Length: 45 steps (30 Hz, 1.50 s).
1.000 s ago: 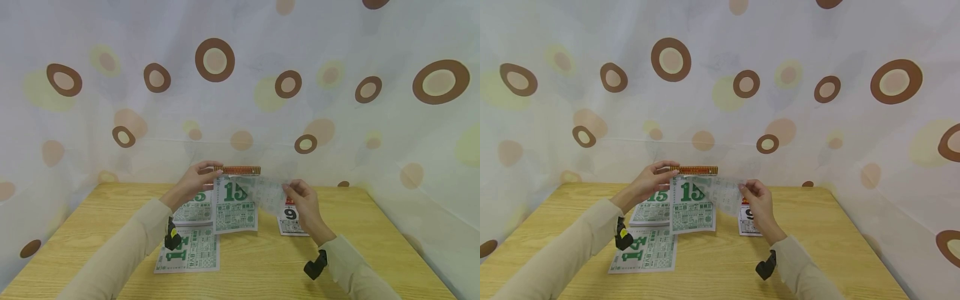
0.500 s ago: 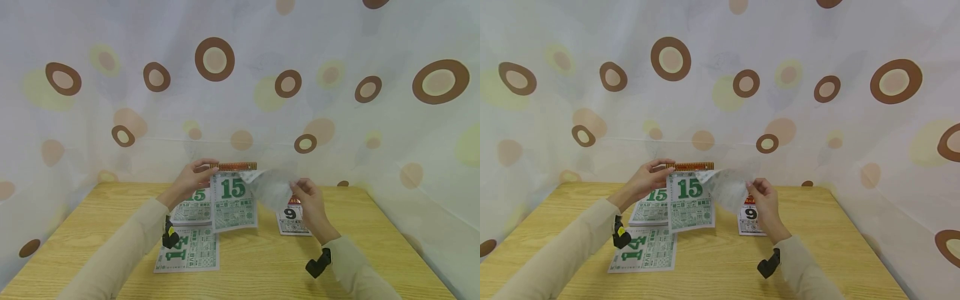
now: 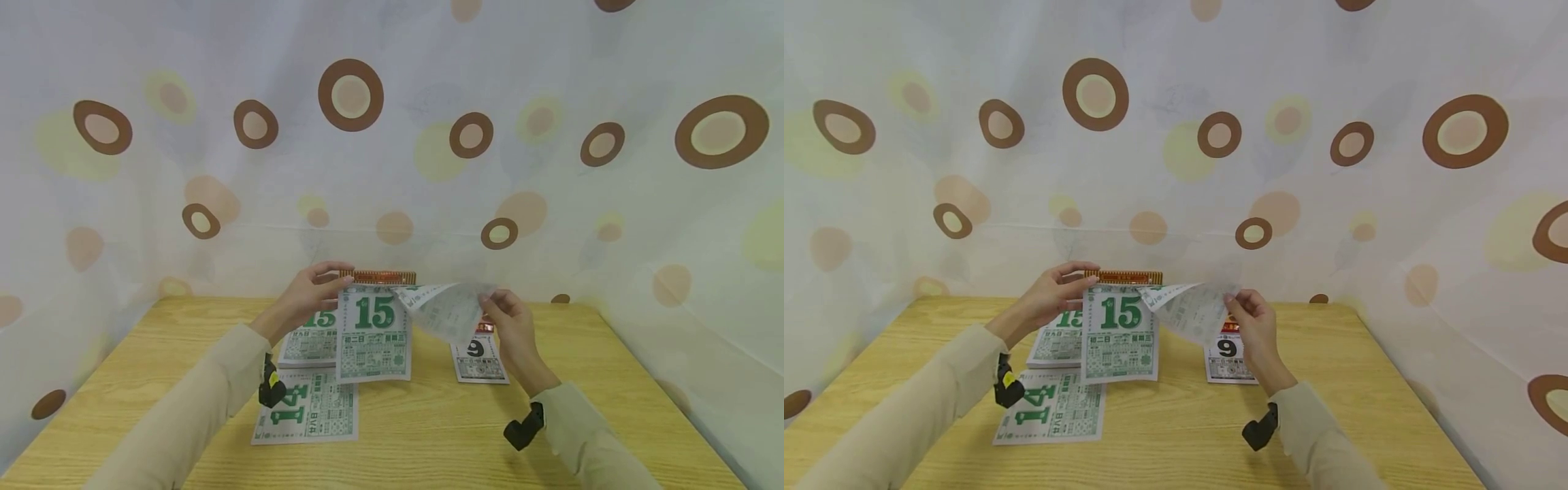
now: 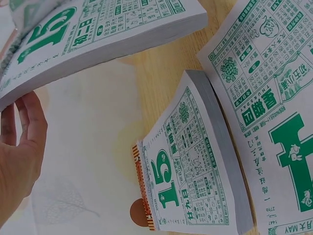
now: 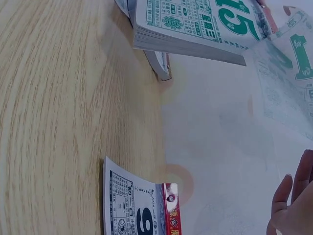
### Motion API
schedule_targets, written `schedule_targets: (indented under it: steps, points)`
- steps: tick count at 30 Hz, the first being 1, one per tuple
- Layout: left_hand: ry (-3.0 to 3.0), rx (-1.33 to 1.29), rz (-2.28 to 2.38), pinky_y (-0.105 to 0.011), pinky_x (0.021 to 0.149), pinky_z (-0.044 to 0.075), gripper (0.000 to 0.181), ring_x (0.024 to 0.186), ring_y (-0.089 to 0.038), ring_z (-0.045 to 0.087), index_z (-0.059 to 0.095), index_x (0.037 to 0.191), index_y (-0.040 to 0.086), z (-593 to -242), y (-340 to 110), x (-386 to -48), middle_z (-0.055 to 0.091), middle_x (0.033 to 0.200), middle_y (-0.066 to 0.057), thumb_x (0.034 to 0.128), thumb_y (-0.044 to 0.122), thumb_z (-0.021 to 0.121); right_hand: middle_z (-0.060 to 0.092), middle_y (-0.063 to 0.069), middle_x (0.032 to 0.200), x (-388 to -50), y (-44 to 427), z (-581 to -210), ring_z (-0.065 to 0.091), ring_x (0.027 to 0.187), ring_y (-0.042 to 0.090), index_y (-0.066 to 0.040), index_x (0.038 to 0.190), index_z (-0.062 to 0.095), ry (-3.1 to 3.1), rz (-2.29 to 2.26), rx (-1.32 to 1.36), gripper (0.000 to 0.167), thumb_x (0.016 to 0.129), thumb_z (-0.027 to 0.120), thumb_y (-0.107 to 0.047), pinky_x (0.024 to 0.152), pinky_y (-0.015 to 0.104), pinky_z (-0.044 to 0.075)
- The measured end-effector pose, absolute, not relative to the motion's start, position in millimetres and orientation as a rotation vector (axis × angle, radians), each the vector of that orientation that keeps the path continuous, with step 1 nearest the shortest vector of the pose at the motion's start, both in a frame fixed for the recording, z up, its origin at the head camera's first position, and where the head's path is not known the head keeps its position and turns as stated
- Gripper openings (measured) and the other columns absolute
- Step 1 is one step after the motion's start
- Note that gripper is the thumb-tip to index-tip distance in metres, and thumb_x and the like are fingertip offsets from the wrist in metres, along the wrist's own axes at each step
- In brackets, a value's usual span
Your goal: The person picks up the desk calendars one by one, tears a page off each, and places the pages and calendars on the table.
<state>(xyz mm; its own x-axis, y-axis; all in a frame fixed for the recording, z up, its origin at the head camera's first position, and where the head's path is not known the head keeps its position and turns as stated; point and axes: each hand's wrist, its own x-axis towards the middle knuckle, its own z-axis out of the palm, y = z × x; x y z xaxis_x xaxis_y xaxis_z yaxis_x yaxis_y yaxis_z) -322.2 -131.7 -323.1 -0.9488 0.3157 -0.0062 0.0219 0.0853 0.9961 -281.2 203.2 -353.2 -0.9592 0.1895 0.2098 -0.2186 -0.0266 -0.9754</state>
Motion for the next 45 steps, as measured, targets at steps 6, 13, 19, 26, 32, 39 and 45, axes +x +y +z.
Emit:
schedule_targets:
  steps: [6,13,19,26,32,39,45]
  points:
    - [2.125,0.302,1.954,-0.041,0.089,0.049,0.041,0.1,-0.018,0.06,0.051,0.126,0.016,-326,-131,-323,0.057,0.118,-0.009,0.0879,0.027,0.061,0.056,-0.01,0.078,-282,202,-352,0.055,0.074,0.005,-0.013,0.088,0.058,-1.969,2.046,-0.023,0.002,0.09,0.057,-0.012,0.067,0.018,0.05]
    - [2.106,0.3,1.952,-0.034,0.081,0.052,0.045,0.097,-0.018,0.061,0.049,0.129,0.014,-327,-131,-324,0.059,0.116,-0.008,0.0876,0.029,0.061,0.055,-0.01,0.076,-284,203,-349,0.053,0.073,0.006,-0.013,0.085,0.057,-1.97,1.981,-0.052,0.005,0.09,0.058,-0.013,0.067,0.018,0.049]
    - [2.094,0.32,1.952,-0.037,0.082,0.052,0.042,0.096,-0.019,0.062,0.049,0.128,0.015,-327,-131,-323,0.06,0.117,-0.01,0.0887,0.027,0.06,0.055,-0.011,0.076,-286,207,-344,0.051,0.074,0.005,-0.008,0.089,0.057,-2.037,1.852,0.014,0.007,0.089,0.059,-0.014,0.068,0.017,0.048]
    - [2.055,0.332,1.934,-0.038,0.085,0.051,0.043,0.097,-0.02,0.063,0.05,0.127,0.015,-330,-130,-321,0.061,0.117,-0.01,0.0879,0.028,0.061,0.056,-0.011,0.074,-290,208,-338,0.051,0.071,0.006,-0.012,0.084,0.059,-2.023,1.823,-0.004,0.004,0.088,0.06,-0.012,0.066,0.018,0.047]
    - [2.064,0.372,1.904,-0.043,0.088,0.05,0.046,0.094,-0.019,0.063,0.046,0.131,0.011,-331,-131,-320,0.063,0.112,-0.009,0.0893,0.027,0.059,0.056,-0.011,0.074,-291,208,-336,0.052,0.069,0.005,-0.018,0.079,0.058,-2.045,1.815,-0.038,0.011,0.087,0.061,-0.011,0.065,0.019,0.049]
    - [2.064,0.354,1.909,-0.045,0.092,0.047,0.041,0.097,-0.02,0.062,0.05,0.127,0.016,-331,-130,-319,0.061,0.115,-0.011,0.089,0.028,0.059,0.055,-0.01,0.073,-294,208,-336,0.052,0.069,0.006,-0.018,0.078,0.059,-2.054,1.815,-0.067,0.011,0.087,0.062,-0.013,0.063,0.019,0.048]
    - [2.073,0.309,1.937,-0.04,0.085,0.052,0.04,0.093,-0.018,0.064,0.049,0.128,0.014,-331,-133,-319,0.062,0.111,-0.008,0.0901,0.024,0.058,0.051,-0.011,0.071,-297,220,-338,0.05,0.068,0.004,-0.016,0.077,0.055,-2.006,1.842,-0.133,0.012,0.087,0.062,-0.012,0.058,0.016,0.047]
